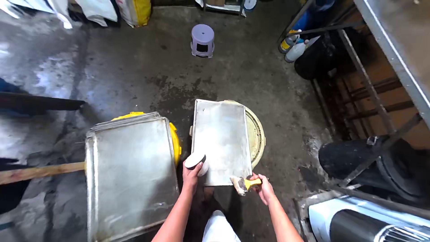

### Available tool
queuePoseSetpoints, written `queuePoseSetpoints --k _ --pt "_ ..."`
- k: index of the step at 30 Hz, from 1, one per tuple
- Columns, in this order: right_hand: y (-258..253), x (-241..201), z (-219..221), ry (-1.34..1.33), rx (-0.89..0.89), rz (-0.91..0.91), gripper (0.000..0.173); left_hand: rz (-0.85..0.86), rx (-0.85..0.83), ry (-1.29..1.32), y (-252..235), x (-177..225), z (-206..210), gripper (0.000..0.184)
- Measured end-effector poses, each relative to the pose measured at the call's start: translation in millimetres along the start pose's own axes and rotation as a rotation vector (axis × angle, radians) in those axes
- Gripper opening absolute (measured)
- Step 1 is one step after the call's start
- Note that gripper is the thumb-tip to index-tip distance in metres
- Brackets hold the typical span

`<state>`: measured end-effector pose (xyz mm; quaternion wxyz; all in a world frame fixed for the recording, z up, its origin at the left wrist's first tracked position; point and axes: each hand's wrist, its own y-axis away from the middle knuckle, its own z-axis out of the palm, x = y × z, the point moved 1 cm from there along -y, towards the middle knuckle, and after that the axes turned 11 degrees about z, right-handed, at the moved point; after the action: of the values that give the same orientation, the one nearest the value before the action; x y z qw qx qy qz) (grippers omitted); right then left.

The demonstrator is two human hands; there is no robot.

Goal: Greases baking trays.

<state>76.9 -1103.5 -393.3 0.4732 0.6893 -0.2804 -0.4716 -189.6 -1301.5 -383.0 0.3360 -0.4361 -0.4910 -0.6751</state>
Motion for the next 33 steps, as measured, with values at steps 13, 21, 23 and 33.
queuePoseSetpoints --k 13,21,23,33 --pt "193.8 117.7 171.1 0.534 -0.269 -0.135 0.058 0.056 0.219 -0.043 82.5 104.4 -296.4 0.064" --pt "229.6 119.6 215.0 0.232 -0.088 -0.289 0.064 0.304 -0.094 -0.812 63.7 131.0 -334.0 0.110" --pt "261.4 101.8 186.5 0.119 -0.139 -0.397 0.062 0.375 -0.274 -0.871 90.0 134.3 -304.1 0.114" --pt "337.1 74.7 52.2 0.015 -0.043 -0.568 0.059 0.830 -0.719 -0.653 218.7 104.6 -89.4 0.093"
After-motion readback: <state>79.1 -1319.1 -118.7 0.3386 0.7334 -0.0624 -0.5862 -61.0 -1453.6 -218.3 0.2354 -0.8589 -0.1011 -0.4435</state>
